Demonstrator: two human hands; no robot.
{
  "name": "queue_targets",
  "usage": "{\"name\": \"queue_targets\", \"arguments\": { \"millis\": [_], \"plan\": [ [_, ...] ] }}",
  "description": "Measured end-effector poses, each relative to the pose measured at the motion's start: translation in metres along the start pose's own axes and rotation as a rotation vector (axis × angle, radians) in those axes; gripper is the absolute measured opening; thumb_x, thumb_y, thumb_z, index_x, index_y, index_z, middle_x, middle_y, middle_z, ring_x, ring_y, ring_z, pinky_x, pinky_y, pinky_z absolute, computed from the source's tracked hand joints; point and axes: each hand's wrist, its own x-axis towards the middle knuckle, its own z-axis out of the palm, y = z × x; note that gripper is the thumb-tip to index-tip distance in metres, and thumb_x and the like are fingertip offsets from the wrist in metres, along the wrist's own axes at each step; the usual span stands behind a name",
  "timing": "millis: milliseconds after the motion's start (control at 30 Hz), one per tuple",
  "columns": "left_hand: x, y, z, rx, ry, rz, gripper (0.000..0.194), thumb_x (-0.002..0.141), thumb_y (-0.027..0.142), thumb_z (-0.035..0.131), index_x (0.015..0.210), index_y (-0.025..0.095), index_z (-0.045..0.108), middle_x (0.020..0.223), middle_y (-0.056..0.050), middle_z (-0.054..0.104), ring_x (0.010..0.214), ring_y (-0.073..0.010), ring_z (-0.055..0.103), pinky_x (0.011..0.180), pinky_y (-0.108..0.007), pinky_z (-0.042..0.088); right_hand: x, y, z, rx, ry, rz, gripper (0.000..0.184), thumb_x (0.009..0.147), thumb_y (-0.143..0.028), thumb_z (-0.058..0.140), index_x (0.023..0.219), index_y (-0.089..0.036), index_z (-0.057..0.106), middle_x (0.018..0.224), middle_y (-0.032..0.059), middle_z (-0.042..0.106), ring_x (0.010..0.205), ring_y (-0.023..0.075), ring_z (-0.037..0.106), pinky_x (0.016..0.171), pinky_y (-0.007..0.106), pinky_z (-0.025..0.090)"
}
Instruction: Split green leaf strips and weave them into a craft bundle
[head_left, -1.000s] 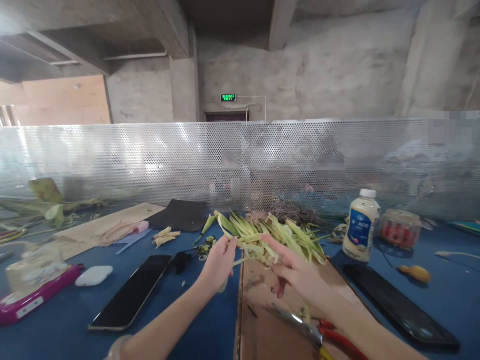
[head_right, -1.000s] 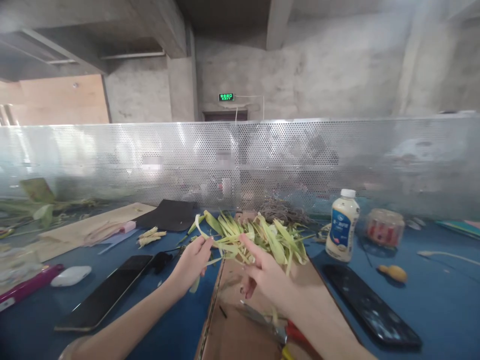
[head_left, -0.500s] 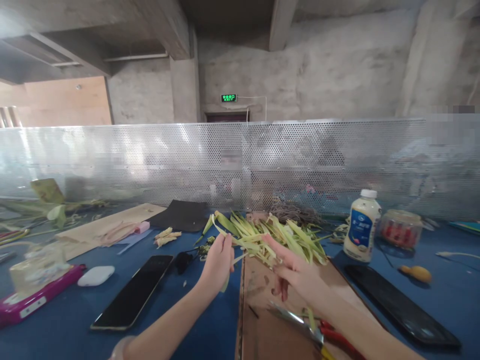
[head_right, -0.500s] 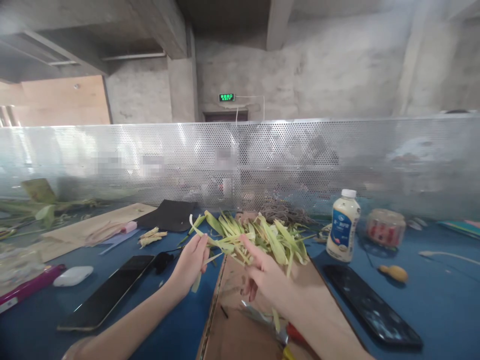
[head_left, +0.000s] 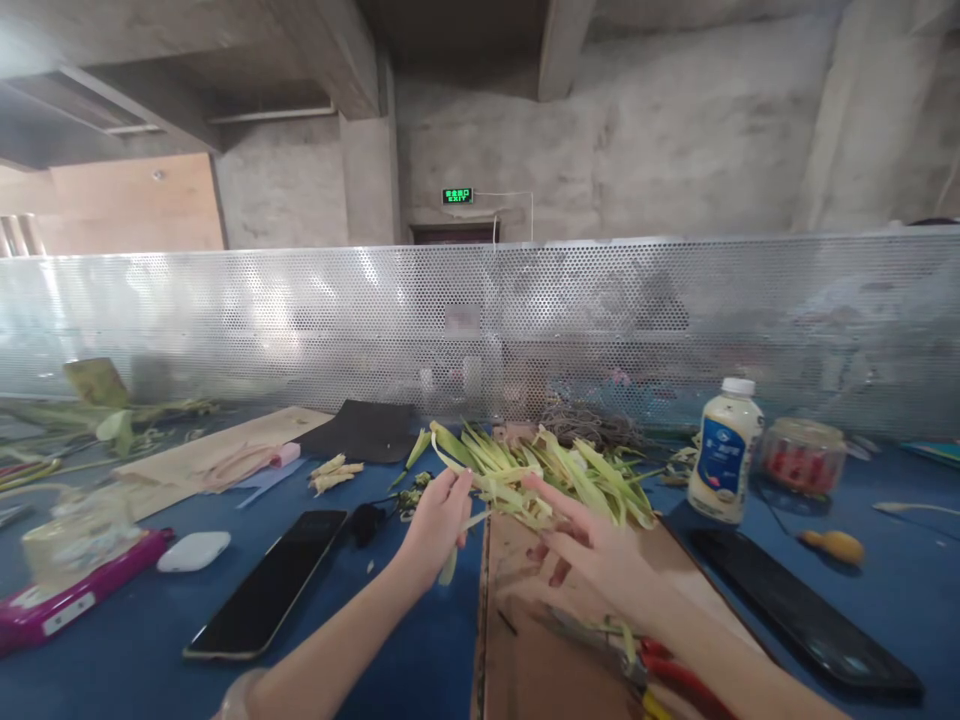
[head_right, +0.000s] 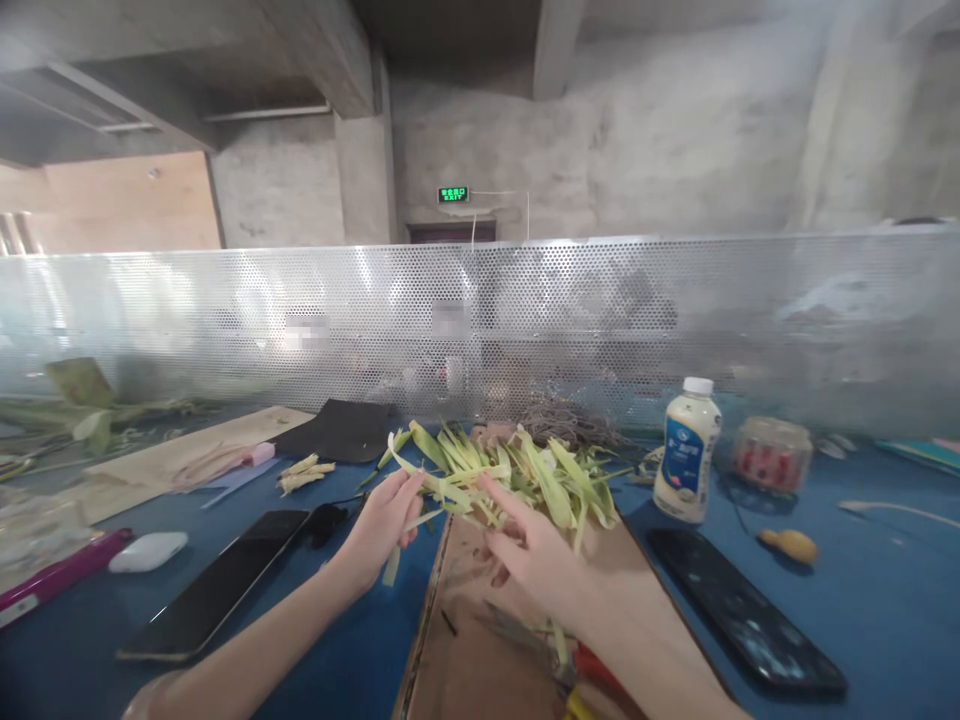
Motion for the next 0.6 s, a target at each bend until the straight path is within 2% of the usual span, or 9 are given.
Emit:
{"name": "queue_targets", "arguments": {
  "millis": [133, 300, 333, 400, 467, 533, 600],
  "plan": [
    [-0.002, 0.000, 0.001, -0.072, -0.050, -0.010, 0.031, 0.081, 0.046, 0.043, 0.066, 0.019, 0.040, 0.034, 0.012, 0.026, 0.027, -0.0043, 0.027, 0.032, -0.015, 0.025, -0.001, 0.003, 0.000, -0.083, 0.009, -0.013, 0.060, 0.080, -0.021, 0.044, 0.137, -0.025, 0.026, 0.075, 0.0002, 0.062, 0.059, 0.0119, 0.060, 0.061, 0.029, 0.053],
    [-0.005, 0.002, 0.003, -0.059, -0.134, -0.030, 0.032, 0.079, 0.049, 0.045, 0.074, 0.017, 0.049, 0.037, 0.011, 0.033, 0.027, -0.0034, 0.028, 0.031, -0.015, 0.025, -0.001, 0.001, 0.003, 0.018, -0.040, -0.019, 0.064, 0.079, -0.022, 0.045, 0.139, -0.022, 0.021, 0.073, 0.0011, 0.064, 0.064, 0.0147, 0.063, 0.055, 0.028, 0.055],
    [-0.005, 0.002, 0.003, -0.050, -0.137, -0.031, 0.032, 0.079, 0.049, 0.046, 0.075, 0.017, 0.050, 0.037, 0.011, 0.034, 0.027, -0.0035, 0.029, 0.031, -0.015, 0.025, -0.001, 0.000, 0.003, 0.044, -0.041, -0.018, 0.065, 0.079, -0.022, 0.046, 0.139, -0.021, 0.021, 0.078, 0.0023, 0.065, 0.062, 0.0142, 0.063, 0.054, 0.027, 0.055],
    [-0.006, 0.004, 0.003, -0.050, -0.141, -0.045, 0.032, 0.077, 0.049, 0.049, 0.077, 0.017, 0.052, 0.038, 0.011, 0.036, 0.028, -0.0033, 0.030, 0.031, -0.015, 0.026, 0.000, -0.004, 0.003, 0.091, -0.037, -0.015, 0.065, 0.077, -0.023, 0.047, 0.138, -0.023, 0.024, 0.104, 0.0067, 0.062, 0.060, 0.0125, 0.063, 0.051, 0.026, 0.055],
    [-0.005, 0.005, 0.003, -0.046, -0.145, -0.071, 0.033, 0.076, 0.049, 0.050, 0.077, 0.016, 0.053, 0.038, 0.010, 0.036, 0.027, -0.0032, 0.029, 0.031, -0.016, 0.027, 0.000, -0.007, 0.002, 0.130, -0.046, -0.020, 0.064, 0.076, -0.025, 0.050, 0.136, -0.028, 0.027, 0.132, 0.0084, 0.043, 0.062, 0.0118, 0.064, 0.048, 0.025, 0.055],
    [-0.004, 0.007, 0.002, -0.024, -0.150, -0.092, 0.034, 0.076, 0.049, 0.050, 0.076, 0.015, 0.053, 0.037, 0.010, 0.035, 0.026, -0.0030, 0.027, 0.031, -0.016, 0.027, 0.001, -0.008, 0.001, 0.151, -0.055, -0.029, 0.063, 0.076, -0.028, 0.053, 0.135, -0.031, 0.030, 0.141, 0.0076, 0.029, 0.062, 0.0119, 0.065, 0.046, 0.024, 0.054],
    [-0.003, 0.009, 0.000, 0.004, -0.152, -0.106, 0.035, 0.076, 0.050, 0.050, 0.074, 0.015, 0.053, 0.036, 0.010, 0.034, 0.026, -0.0027, 0.025, 0.031, -0.017, 0.026, 0.001, -0.008, -0.001, 0.152, -0.053, -0.032, 0.064, 0.076, -0.029, 0.054, 0.135, -0.030, 0.030, 0.139, 0.0090, 0.034, 0.062, 0.0123, 0.065, 0.046, 0.024, 0.054]
  ]
}}
